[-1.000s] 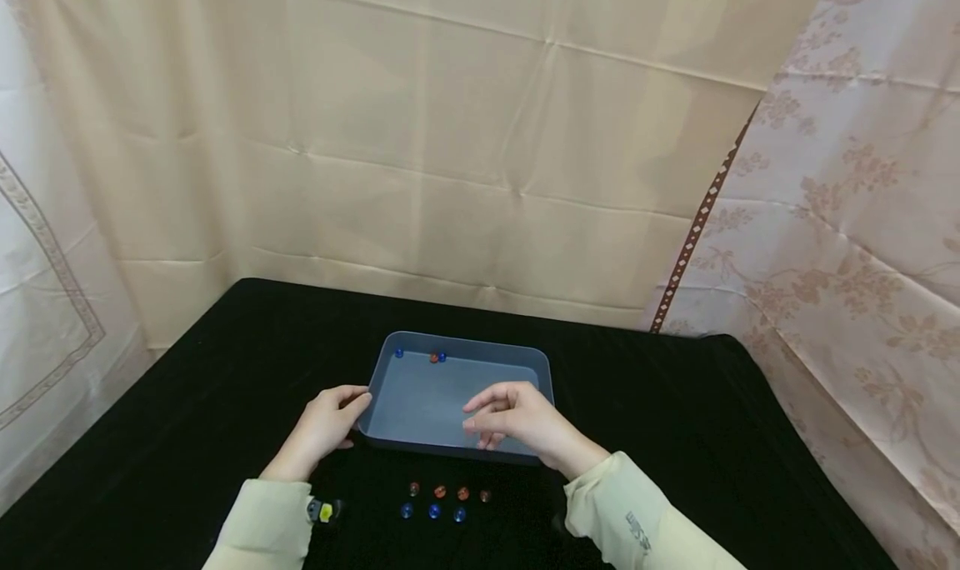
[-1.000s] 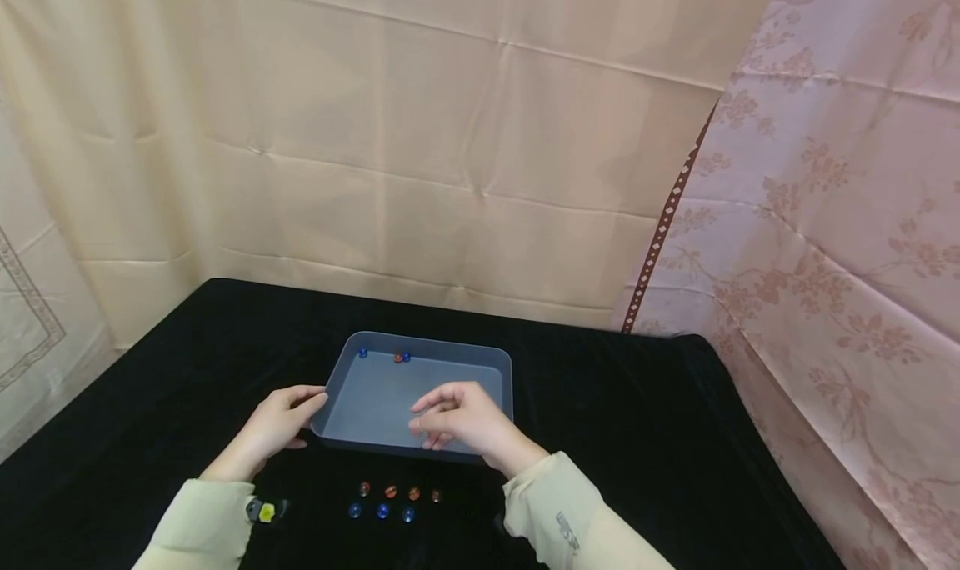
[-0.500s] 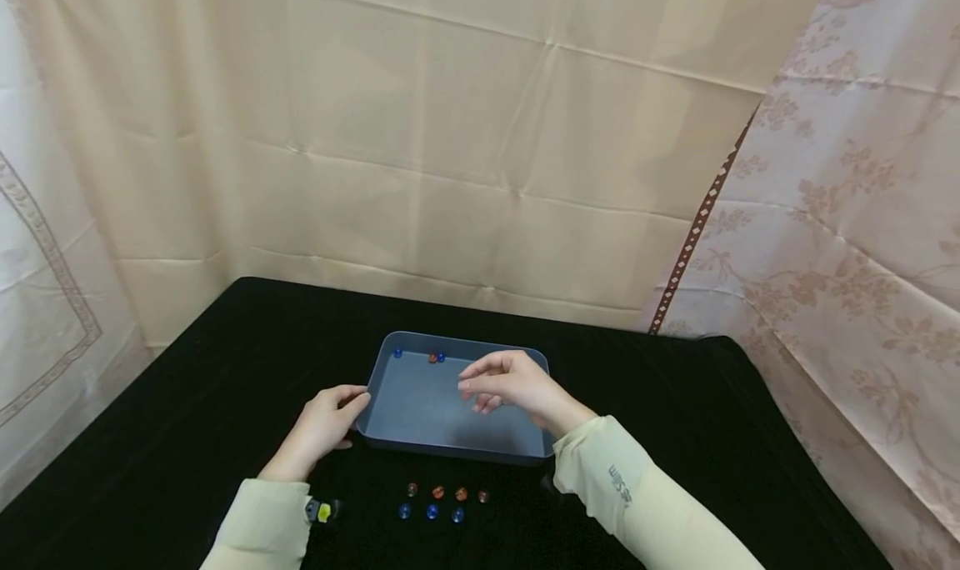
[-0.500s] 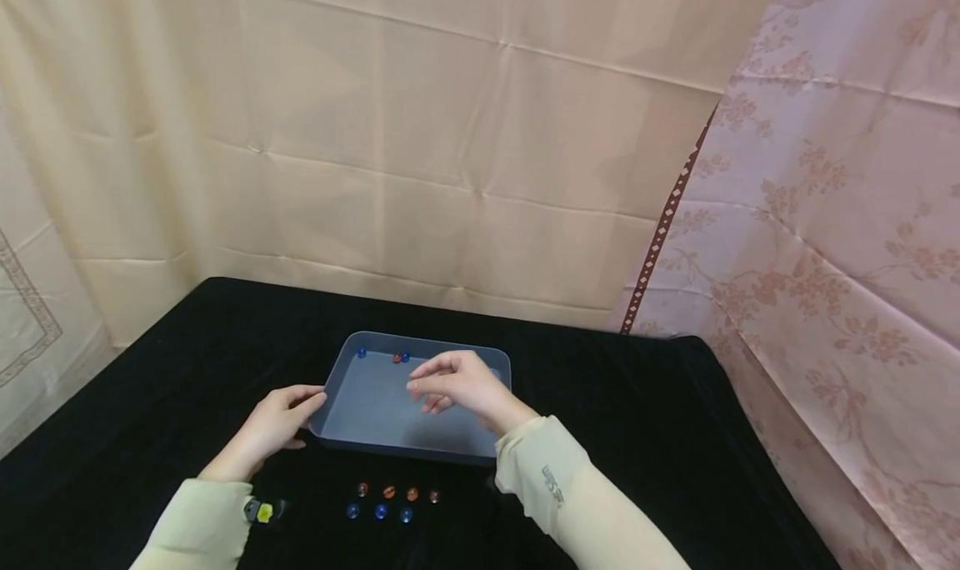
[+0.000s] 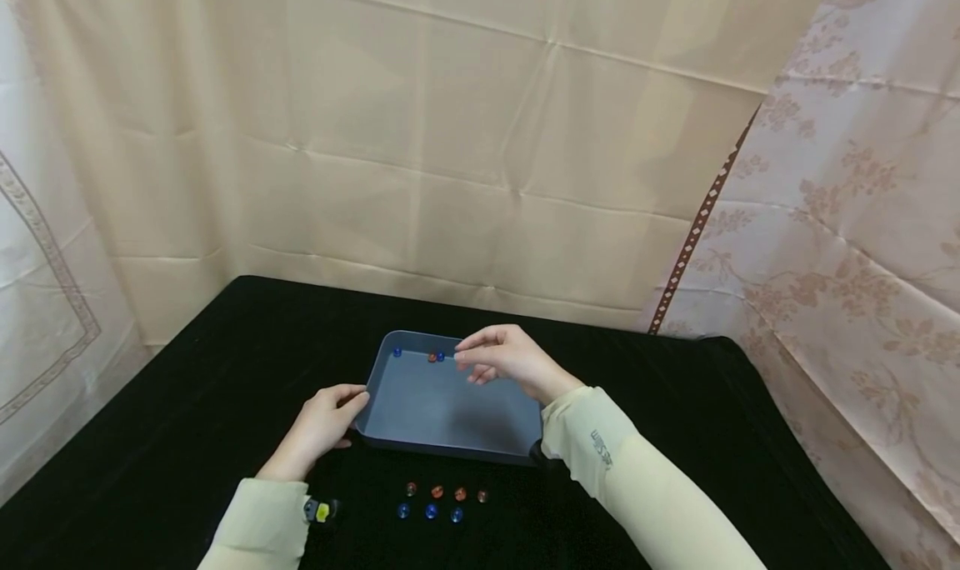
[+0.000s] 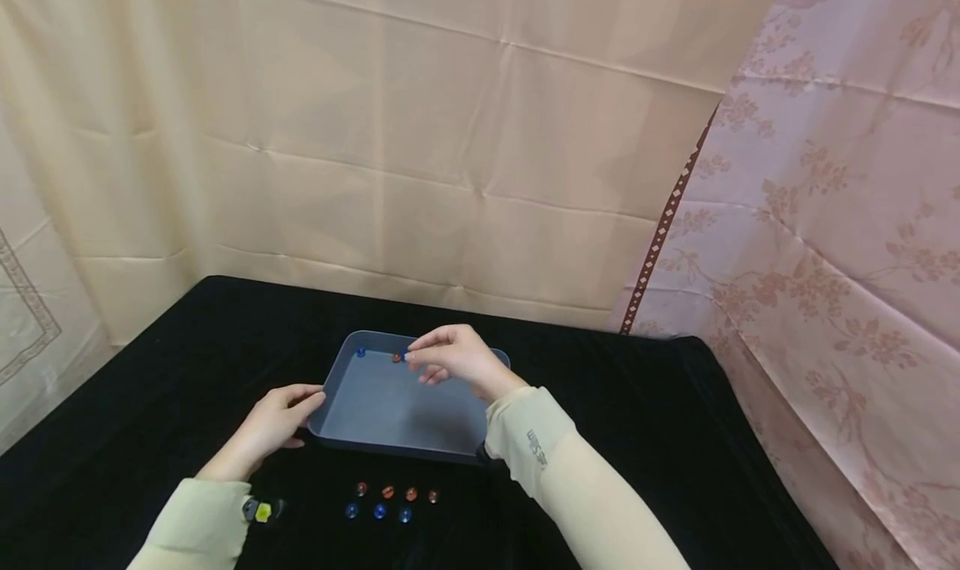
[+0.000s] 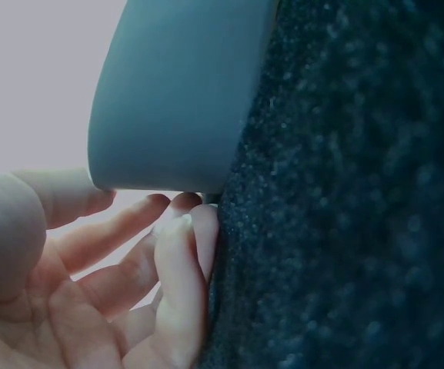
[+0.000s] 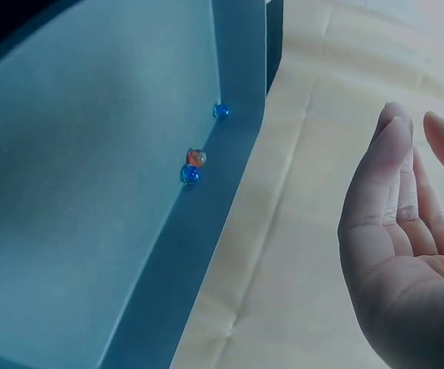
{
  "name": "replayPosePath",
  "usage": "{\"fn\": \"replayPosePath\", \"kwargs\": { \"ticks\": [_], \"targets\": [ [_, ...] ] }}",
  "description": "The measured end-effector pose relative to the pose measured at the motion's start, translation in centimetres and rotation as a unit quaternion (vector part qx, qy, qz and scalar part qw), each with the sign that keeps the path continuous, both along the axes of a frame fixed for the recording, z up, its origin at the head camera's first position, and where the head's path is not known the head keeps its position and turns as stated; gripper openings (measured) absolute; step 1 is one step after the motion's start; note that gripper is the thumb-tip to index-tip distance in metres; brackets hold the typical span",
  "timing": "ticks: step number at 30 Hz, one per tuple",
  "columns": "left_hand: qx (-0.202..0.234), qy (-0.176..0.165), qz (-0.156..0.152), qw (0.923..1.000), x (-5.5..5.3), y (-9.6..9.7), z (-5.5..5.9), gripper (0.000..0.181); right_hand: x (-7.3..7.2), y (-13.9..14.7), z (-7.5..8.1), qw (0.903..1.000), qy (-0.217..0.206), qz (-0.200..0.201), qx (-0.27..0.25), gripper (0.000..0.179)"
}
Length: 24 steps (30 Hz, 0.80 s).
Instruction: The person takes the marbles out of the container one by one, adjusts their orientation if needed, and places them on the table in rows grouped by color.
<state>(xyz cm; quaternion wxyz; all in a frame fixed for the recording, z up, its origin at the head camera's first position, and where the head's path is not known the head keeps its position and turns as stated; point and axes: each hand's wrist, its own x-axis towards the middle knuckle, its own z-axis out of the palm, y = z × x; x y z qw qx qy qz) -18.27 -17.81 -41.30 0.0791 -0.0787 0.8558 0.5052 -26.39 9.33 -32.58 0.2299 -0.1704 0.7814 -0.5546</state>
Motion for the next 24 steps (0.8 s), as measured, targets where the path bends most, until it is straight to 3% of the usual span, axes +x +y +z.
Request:
{"fn": "replayPosePath", "kwargs": {
  "ticks": [14,24],
  "targets": [
    [0.002,-0.002,0.000,1.0000,0.1,-0.1,0.0,0.043,-1.8,-1.2,-0.9,0.9995,-0.015,-0.026,-0.003,0.025],
    [0.002,-0.003,-0.002,1.0000,0.1,0.0,0.2,0.043,-3.4,-1.6,-2.7,0.9988,-0.034,-0.035,0.003,0.025]
  ]
}}
